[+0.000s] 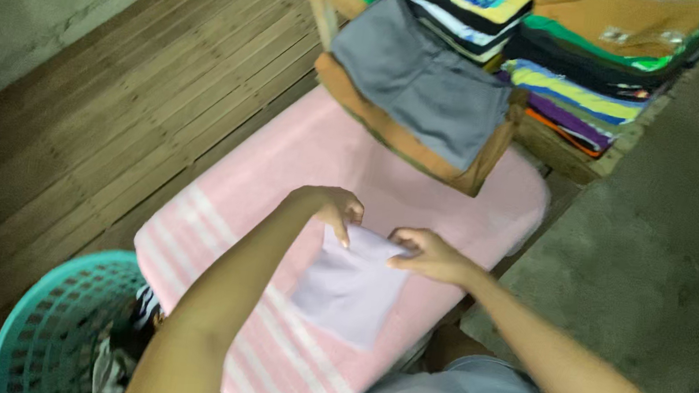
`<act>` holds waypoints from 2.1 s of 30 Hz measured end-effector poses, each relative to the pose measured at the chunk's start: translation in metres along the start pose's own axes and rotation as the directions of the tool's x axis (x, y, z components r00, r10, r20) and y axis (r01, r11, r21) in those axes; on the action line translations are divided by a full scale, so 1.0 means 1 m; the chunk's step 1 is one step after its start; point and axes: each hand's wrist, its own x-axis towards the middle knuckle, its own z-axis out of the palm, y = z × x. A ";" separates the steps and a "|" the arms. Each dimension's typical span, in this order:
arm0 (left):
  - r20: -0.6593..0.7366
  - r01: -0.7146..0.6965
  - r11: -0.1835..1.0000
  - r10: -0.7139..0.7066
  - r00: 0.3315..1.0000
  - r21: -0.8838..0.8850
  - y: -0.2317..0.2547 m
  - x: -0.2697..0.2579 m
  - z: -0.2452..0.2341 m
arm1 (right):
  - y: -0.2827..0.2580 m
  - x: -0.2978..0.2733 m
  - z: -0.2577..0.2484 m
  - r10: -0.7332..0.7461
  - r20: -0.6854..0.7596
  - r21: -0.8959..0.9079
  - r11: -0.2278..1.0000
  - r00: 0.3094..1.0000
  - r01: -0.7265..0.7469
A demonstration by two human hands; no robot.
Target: The person takes individual items of clothing from a laundry basket, spreads them out on a padded surface, folds them into rectangular shapes, and places them onto a stack of folded laundry.
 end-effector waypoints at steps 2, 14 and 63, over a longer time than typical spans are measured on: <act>-0.121 -0.069 0.988 0.052 0.991 -0.137 0.033 -0.011 -0.026 | -0.028 -0.017 -0.050 -0.023 -0.045 -0.148 0.989 0.999 0.016; -0.621 -0.381 0.868 0.113 0.776 -0.319 0.215 -0.007 -0.184 | -0.227 -0.092 -0.328 0.034 0.005 -0.644 0.765 0.999 -0.022; -0.914 0.142 0.947 0.316 -0.255 0.288 0.387 0.270 -0.565 | -0.239 0.076 -0.835 -0.782 -0.037 -0.803 0.394 0.623 0.447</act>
